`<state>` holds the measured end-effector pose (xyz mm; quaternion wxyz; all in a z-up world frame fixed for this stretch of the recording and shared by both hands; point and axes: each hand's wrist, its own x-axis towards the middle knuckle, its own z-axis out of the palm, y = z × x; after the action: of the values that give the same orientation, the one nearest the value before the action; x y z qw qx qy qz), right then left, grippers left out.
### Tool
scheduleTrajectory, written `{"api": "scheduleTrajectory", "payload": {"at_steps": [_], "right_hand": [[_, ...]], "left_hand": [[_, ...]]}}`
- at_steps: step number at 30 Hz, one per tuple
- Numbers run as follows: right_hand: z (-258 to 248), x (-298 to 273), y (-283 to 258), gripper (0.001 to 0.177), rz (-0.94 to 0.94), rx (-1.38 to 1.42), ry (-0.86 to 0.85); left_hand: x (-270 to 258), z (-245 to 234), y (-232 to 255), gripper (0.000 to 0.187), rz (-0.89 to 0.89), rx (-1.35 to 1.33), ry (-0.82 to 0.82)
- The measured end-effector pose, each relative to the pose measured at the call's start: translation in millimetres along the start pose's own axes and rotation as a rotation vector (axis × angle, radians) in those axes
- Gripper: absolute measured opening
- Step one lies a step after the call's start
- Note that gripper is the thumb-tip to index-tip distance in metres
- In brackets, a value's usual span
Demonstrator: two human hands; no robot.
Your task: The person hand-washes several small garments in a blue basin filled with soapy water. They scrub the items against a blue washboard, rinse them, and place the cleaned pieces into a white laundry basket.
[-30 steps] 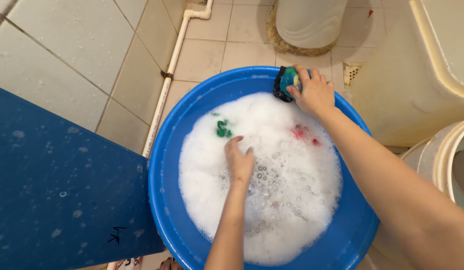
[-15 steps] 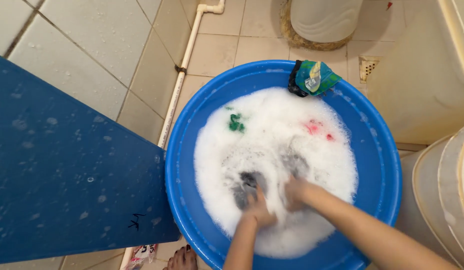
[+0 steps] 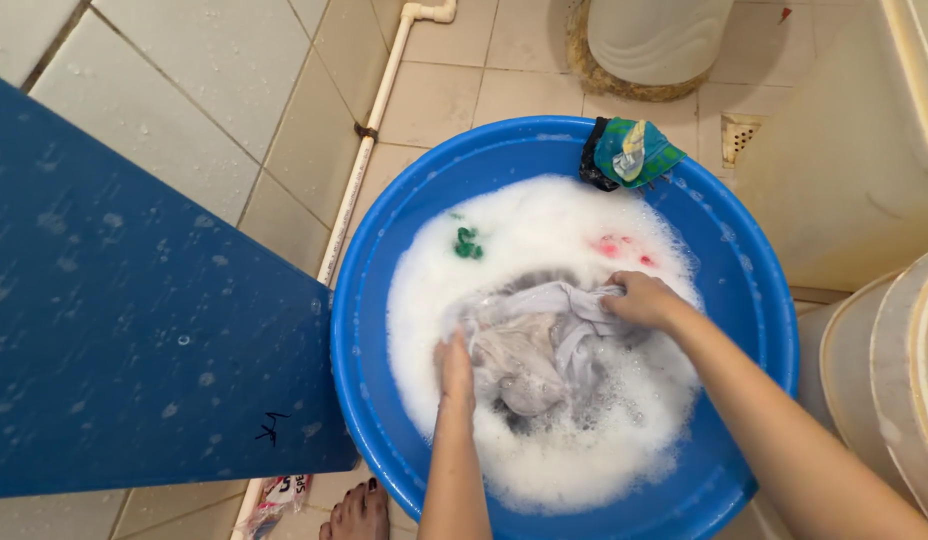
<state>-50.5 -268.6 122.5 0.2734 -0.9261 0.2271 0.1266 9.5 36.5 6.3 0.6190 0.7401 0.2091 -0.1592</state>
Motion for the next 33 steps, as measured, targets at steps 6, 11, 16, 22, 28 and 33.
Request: {"api": "scheduleTrajectory", "payload": {"at_steps": [6,11,16,22,28,33], "right_hand": [[63,-56,-63,0.033,-0.211,0.123,-0.113],[74,-52,-81,0.035,-0.111,0.325,-0.321],[12,-8,-50,0.054,0.038,1.109,-0.045],[44,-38,-46,0.061,-0.213,0.479,-0.213],[100,-68,-60,0.023,-0.343,0.092,-0.356],[112,-74,-98,0.024,-0.394,0.407,0.053]], "left_hand": [[0,-2,16,0.056,-0.324,-0.851,-0.129],[3,-9,16,0.056,-0.323,-1.132,-0.198],[-15,-6,-6,0.063,-0.110,0.638,-0.231],[-32,4,-6,0.047,-0.178,0.127,-0.747],[-19,-3,1,0.054,-0.175,-0.401,0.003],[-28,1,2,0.045,-0.415,-0.362,-0.118]]}}
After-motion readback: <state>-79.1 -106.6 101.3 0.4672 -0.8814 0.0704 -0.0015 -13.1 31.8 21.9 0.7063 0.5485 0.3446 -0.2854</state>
